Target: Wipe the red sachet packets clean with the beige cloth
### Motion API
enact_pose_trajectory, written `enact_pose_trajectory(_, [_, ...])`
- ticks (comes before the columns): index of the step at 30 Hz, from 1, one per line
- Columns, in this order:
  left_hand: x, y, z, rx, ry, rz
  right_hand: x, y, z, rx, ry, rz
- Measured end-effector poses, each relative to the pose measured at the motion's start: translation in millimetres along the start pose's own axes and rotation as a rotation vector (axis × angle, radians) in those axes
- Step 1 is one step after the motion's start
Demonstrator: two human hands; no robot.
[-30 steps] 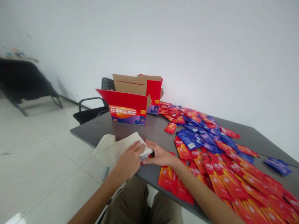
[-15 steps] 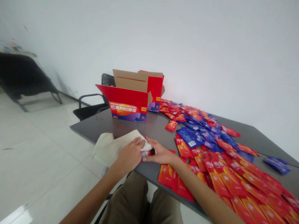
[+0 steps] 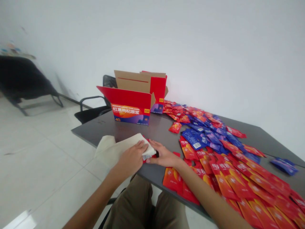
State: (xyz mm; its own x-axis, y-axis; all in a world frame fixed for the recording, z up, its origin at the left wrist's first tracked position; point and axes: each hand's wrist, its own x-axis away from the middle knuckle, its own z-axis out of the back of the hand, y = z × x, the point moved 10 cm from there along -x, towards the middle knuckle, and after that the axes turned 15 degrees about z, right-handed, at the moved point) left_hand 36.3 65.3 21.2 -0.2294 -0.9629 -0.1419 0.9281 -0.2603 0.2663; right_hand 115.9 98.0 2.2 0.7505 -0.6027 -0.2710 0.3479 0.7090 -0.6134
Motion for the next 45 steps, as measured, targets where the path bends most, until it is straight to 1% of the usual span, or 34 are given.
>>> enact_pose_trajectory(2, [14.0, 7.9, -3.8, 0.02, -0.002, -0.045, -0.1, -0.3, -1.4, 0.011, -0.005, 0.009])
enact_pose_trajectory(4, [14.4, 7.4, -3.2, 0.036, 0.012, -0.031, 0.6, 1.2, -1.3, 0.008, 0.001, -0.003])
enact_pose_trajectory(7, [-8.5, -6.4, 3.6, 0.027, 0.03, 0.06, 1.5, 2.5, 0.5, -0.025, 0.023, -0.021])
enact_pose_trajectory(9, [-21.7, -11.3, 7.0, 0.012, 0.024, 0.08, 1.1, 0.7, 0.8, -0.036, 0.021, -0.014])
enact_pose_trajectory(10, [-23.4, -10.8, 7.5, 0.001, 0.021, 0.075, 0.8, 0.1, 0.9, -0.035, 0.019, -0.013])
enact_pose_trajectory(12, [-15.7, -4.2, 4.9, -0.021, 0.015, 0.038, 0.2, -0.6, 1.5, -0.027, 0.024, -0.014])
enact_pose_trajectory(15, [8.1, 8.6, -2.0, -0.022, 0.015, -0.031, -0.8, -1.6, 0.6, -0.006, 0.017, -0.001])
enact_pose_trajectory(17, [12.7, 8.4, -3.2, -0.015, 0.017, -0.028, -0.6, -0.3, -0.5, 0.007, 0.008, -0.008])
enact_pose_trajectory(19, [2.1, 0.0, -0.1, -0.018, 0.024, 0.022, 0.5, 2.1, 0.0, 0.011, 0.011, -0.033])
enact_pose_trajectory(22, [-22.1, -11.4, 5.1, -0.029, 0.015, 0.068, 1.4, 1.0, 0.0, 0.016, 0.0, -0.041])
enact_pose_trajectory(24, [-27.6, -12.6, 6.5, -0.037, 0.016, 0.077, 1.7, -1.5, -0.9, 0.028, -0.019, -0.035])
enact_pose_trajectory(26, [-20.3, -7.9, 5.3, -0.042, 0.022, 0.06, 2.6, -1.9, -0.7, 0.037, -0.019, -0.046])
enact_pose_trajectory(29, [-1.0, 4.0, -0.6, -0.044, 0.005, -0.019, 3.8, -1.1, -1.1, 0.043, -0.018, -0.064])
enact_pose_trajectory(31, [1.7, 6.3, -1.7, -0.032, -0.009, -0.05, 3.9, -1.5, -1.6, 0.046, -0.022, -0.061])
enact_pose_trajectory(35, [-23.3, -7.9, 4.3, -0.016, 0.001, 0.03, 3.0, -4.6, -0.2, 0.039, -0.01, -0.036])
enact_pose_trajectory(37, [-30.8, -11.7, 6.5, -0.033, 0.015, 0.068, 2.7, -5.3, -0.2, 0.035, -0.005, -0.026])
enact_pose_trajectory(39, [-24.1, -7.0, 5.3, -0.042, 0.018, 0.051, 3.0, -4.0, -0.5, 0.039, 0.003, -0.029])
enact_pose_trajectory(43, [7.9, 7.1, -2.6, -0.015, -0.016, -0.038, 2.9, -1.9, -2.5, 0.049, -0.002, -0.033])
enact_pose_trajectory(45, [9.0, 6.4, -3.3, -0.006, -0.018, -0.04, 2.5, -2.2, -2.7, 0.051, -0.008, -0.033])
